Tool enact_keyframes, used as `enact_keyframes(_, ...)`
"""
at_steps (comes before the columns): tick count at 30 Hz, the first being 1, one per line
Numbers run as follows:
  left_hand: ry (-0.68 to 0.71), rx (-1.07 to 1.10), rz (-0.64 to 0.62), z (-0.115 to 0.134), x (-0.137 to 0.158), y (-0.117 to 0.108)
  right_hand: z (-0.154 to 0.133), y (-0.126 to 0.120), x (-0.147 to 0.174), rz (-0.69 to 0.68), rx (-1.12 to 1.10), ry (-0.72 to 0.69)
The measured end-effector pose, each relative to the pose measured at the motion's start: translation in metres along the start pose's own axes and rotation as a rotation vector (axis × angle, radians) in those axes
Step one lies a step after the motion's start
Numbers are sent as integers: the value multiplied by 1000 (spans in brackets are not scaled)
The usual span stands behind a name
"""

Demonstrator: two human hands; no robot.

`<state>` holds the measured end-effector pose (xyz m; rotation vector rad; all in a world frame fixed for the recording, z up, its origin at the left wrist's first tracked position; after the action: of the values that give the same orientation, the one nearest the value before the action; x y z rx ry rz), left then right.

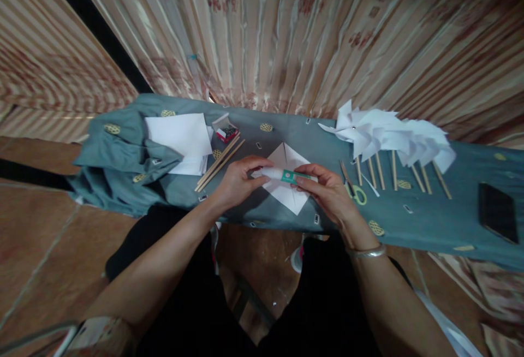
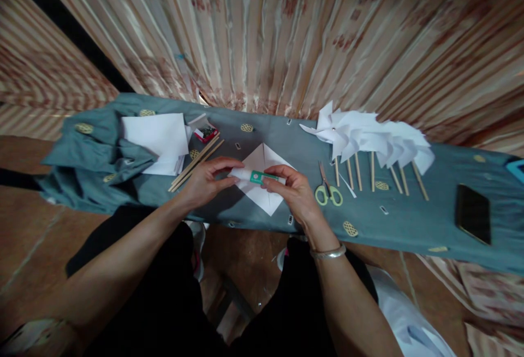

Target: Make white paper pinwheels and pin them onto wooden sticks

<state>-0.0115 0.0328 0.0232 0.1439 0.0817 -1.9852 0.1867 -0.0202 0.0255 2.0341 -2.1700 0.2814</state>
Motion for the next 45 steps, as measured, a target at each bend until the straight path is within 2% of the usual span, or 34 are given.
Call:
enact_keyframes(6,67,-128,-54,4,4,0,4,-3,-1,-21,42,6)
enact_keyframes(12,39,-112,-68,5,7,3,7,-1,-2,-52,41,20)
enact_keyframes(20,-4,-115,-74,2,11,3,12,19,-6,-95,32,39)
enact_keyframes(23,7,-149,-19,-2,10,-3,12,23,-11,-83,17,33)
enact_keyframes(26,19,-228,87,-9,6,-19,11,16,-17,0,3,-19)
enact_keyframes(29,43,-418,206,-16,1,-38,9,5,-19,51,22,-46)
enact_keyframes(32,55,-645,219,-21,-1,-50,8,-3,-16,54,52,-41)
enact_keyframes(36,99,-836,150,-21,-1,-53,8,-14,-11,76,75,-64)
enact_keyframes(40,236,-817,72,-11,4,-40,16,-32,-9,150,188,-131)
enact_keyframes(42,304,-769,-86,-8,11,-21,21,-39,-6,177,326,-173)
enact_keyframes(45,303,-724,-353,-11,22,13,27,-42,0,181,508,-238)
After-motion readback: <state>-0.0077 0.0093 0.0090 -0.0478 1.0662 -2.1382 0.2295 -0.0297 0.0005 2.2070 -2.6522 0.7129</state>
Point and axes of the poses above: each hand's wrist, its own x-axis away from the middle knuckle, its own y-axis out of the palm, z = x × y, the point moved 3 cm from there along -x, towards the middle knuckle, and after that the axes turned 11 degrees about x, right-handed, at the moved point
